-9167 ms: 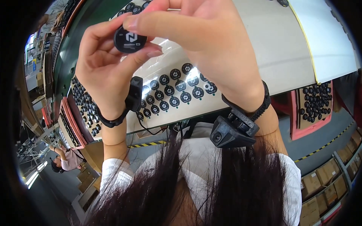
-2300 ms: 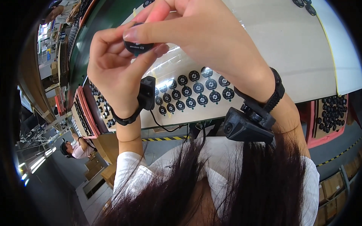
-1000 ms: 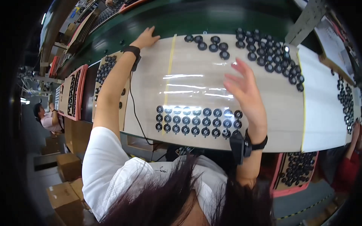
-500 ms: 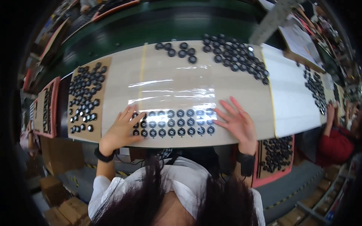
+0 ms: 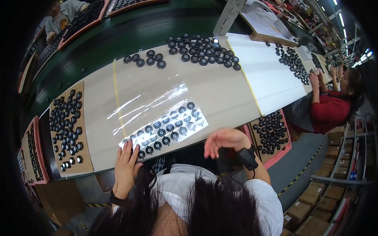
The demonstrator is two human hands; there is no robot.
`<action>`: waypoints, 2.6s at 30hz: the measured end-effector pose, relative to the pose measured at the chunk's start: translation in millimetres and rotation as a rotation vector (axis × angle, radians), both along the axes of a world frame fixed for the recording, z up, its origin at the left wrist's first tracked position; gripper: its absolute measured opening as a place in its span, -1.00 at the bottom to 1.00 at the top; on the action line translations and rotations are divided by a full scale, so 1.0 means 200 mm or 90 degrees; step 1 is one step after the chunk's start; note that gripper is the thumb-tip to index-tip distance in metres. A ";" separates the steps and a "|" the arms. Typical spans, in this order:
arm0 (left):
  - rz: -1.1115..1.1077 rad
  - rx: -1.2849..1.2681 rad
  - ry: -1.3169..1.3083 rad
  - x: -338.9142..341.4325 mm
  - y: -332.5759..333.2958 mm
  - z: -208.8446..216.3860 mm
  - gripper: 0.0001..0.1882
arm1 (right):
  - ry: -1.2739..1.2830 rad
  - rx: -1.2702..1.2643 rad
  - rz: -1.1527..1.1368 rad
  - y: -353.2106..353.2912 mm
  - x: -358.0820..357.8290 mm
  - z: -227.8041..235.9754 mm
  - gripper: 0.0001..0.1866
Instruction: The person peels a sticker from a sheet, presses it onto a round electronic device, and sets the device onto a tray. This process is repeated for several devices, occasionally moving the sticker sheet to reach more components.
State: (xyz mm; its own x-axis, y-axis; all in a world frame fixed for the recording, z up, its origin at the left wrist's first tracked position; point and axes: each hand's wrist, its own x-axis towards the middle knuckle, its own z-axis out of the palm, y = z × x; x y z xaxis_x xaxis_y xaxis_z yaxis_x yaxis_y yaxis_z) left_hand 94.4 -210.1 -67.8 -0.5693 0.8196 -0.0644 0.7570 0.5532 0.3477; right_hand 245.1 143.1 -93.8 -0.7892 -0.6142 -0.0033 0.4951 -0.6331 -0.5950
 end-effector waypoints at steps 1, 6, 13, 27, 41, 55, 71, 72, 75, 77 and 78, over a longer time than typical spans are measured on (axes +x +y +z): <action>-0.014 0.010 -0.015 0.00 -0.02 0.00 -0.36 | -0.095 0.173 0.032 -0.05 0.05 0.08 -0.40; -0.144 0.045 -0.092 0.01 -0.10 0.02 -0.48 | -0.041 0.331 -0.122 -0.21 0.19 -0.01 -0.41; -0.251 0.075 -0.229 -0.04 -0.13 0.07 -0.45 | -0.234 0.139 -0.220 -0.26 0.15 0.10 -0.59; 0.397 0.528 -0.664 -0.04 -0.11 -0.07 -0.54 | 0.262 0.516 -0.197 -0.20 -0.07 0.30 -0.79; 0.047 0.443 -0.148 -0.12 0.03 -0.02 -0.79 | 0.281 0.785 -0.453 -0.16 -0.09 0.06 -0.77; 0.147 0.368 -0.311 -0.13 0.03 -0.09 -0.91 | 0.157 0.728 -0.457 -0.16 -0.11 0.10 -0.88; 0.168 0.384 -0.243 -0.10 0.06 -0.12 -0.87 | 0.096 0.889 -0.461 -0.20 -0.02 0.07 -0.90; 0.171 0.382 -0.244 -0.11 0.06 -0.11 -0.87 | 0.118 0.881 -0.455 -0.19 -0.01 0.07 -0.90; 0.004 0.343 -0.220 -0.16 0.05 -0.07 -0.91 | 0.192 0.860 -0.460 -0.19 -0.04 0.09 -0.90; 0.034 0.347 -0.227 -0.13 0.04 -0.09 -0.90 | 0.226 0.847 -0.463 -0.20 -0.03 0.09 -0.91; 0.061 0.354 -0.233 -0.12 0.03 -0.10 -0.89 | 0.227 0.875 -0.464 -0.20 -0.02 0.08 -0.91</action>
